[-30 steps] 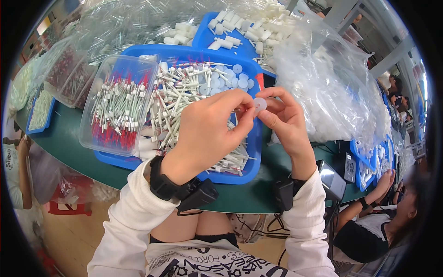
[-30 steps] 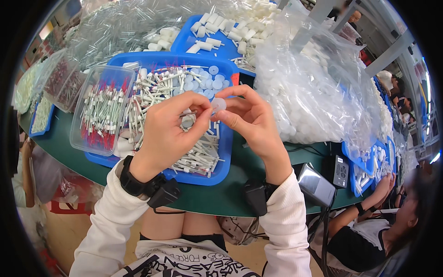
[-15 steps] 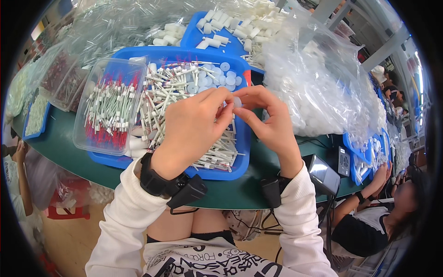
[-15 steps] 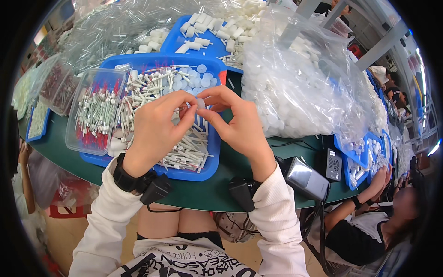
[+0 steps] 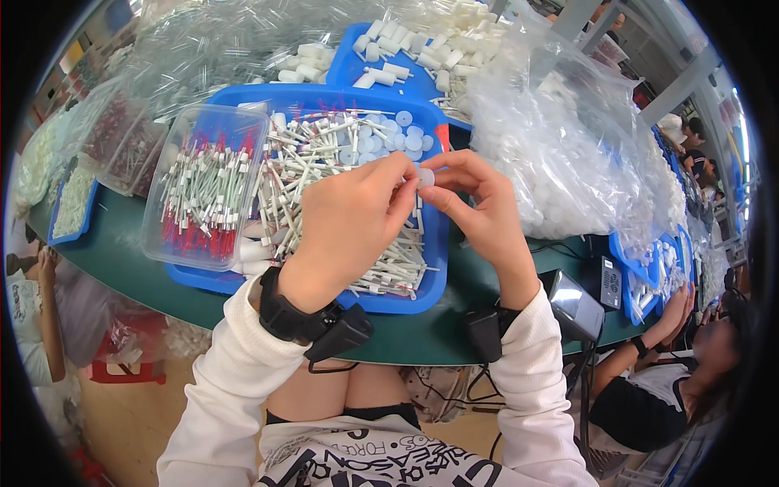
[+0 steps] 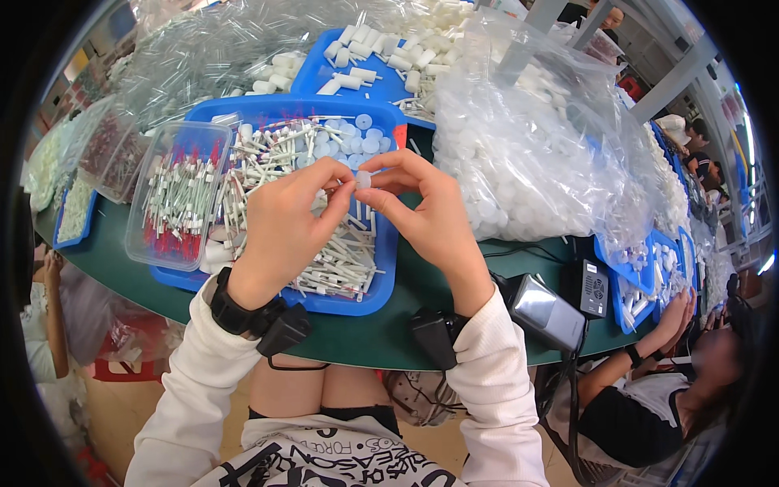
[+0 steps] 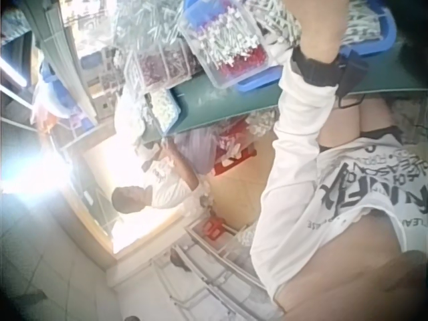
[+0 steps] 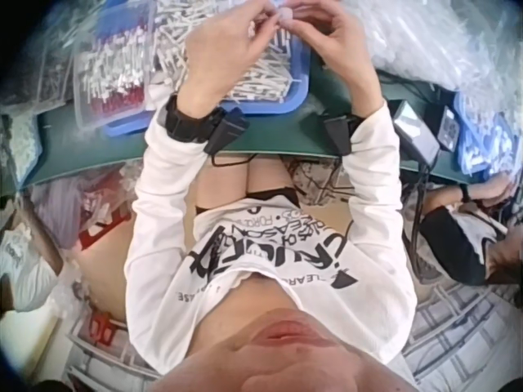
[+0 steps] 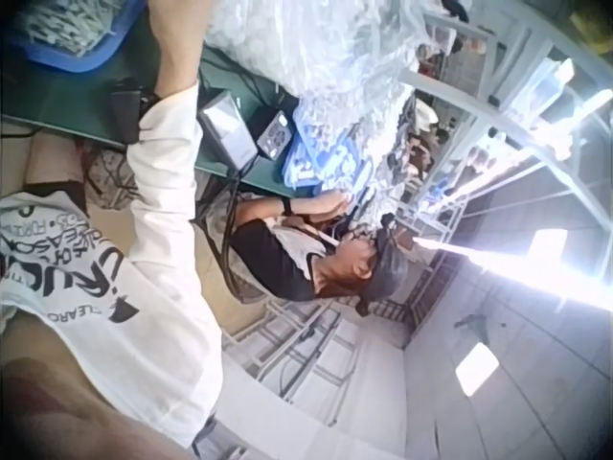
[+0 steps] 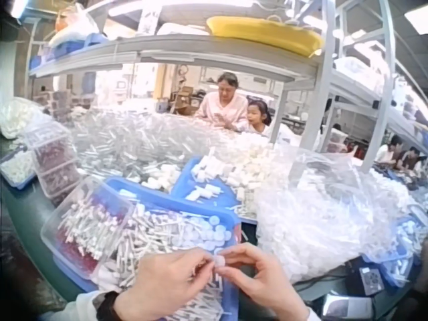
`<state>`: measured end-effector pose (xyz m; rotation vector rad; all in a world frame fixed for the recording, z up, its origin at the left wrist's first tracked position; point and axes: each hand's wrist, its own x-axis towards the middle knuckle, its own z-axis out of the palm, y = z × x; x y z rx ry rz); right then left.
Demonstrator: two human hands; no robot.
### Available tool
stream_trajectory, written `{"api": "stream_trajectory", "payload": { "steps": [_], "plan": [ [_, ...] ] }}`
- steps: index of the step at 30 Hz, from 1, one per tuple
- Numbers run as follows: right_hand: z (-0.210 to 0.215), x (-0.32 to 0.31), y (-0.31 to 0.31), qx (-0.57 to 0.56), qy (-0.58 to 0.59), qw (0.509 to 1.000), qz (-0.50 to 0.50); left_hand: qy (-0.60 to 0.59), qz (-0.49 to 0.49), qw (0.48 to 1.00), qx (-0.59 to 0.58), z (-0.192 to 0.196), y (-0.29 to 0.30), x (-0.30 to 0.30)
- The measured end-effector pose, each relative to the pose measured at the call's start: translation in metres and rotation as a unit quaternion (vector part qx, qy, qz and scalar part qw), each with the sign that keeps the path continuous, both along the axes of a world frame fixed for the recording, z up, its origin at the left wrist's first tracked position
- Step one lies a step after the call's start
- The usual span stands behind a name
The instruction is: The person sits at a table in a factory setting and repeatedly assembles small white plastic components. They pick up a cylindrical piece and a cap-like piece from blue trays, fit them together by hand, and place the finished unit into a separate tray.
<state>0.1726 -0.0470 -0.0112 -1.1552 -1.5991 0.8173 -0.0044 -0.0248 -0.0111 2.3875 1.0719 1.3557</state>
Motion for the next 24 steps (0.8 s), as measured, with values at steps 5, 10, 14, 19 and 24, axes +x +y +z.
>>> {"api": "stream_trajectory", "payload": {
  "steps": [5, 10, 14, 19, 24],
  "plan": [
    [0.002, -0.003, -0.001, 0.008, -0.018, 1.0, -0.01, 0.011, 0.001, 1.0, 0.001, 0.001, -0.002, -0.001],
    [0.001, -0.001, -0.001, 0.027, -0.017, 0.999, -0.007, 0.021, -0.077, 0.992, -0.097, 0.002, 0.0, -0.004],
    [0.005, 0.0, -0.002, 0.011, 0.022, 1.0, 0.007, -0.041, -0.17, 0.972, -0.155, 0.006, -0.004, -0.004],
    [0.004, 0.005, 0.001, 0.029, 0.06, 0.997, 0.035, -0.062, -0.181, 0.972, -0.134, -0.002, -0.001, -0.001],
    [0.003, 0.007, 0.001, 0.029, 0.093, 0.995, 0.029, -0.011, -0.12, 0.981, -0.15, -0.002, 0.011, -0.007]
  ]
}}
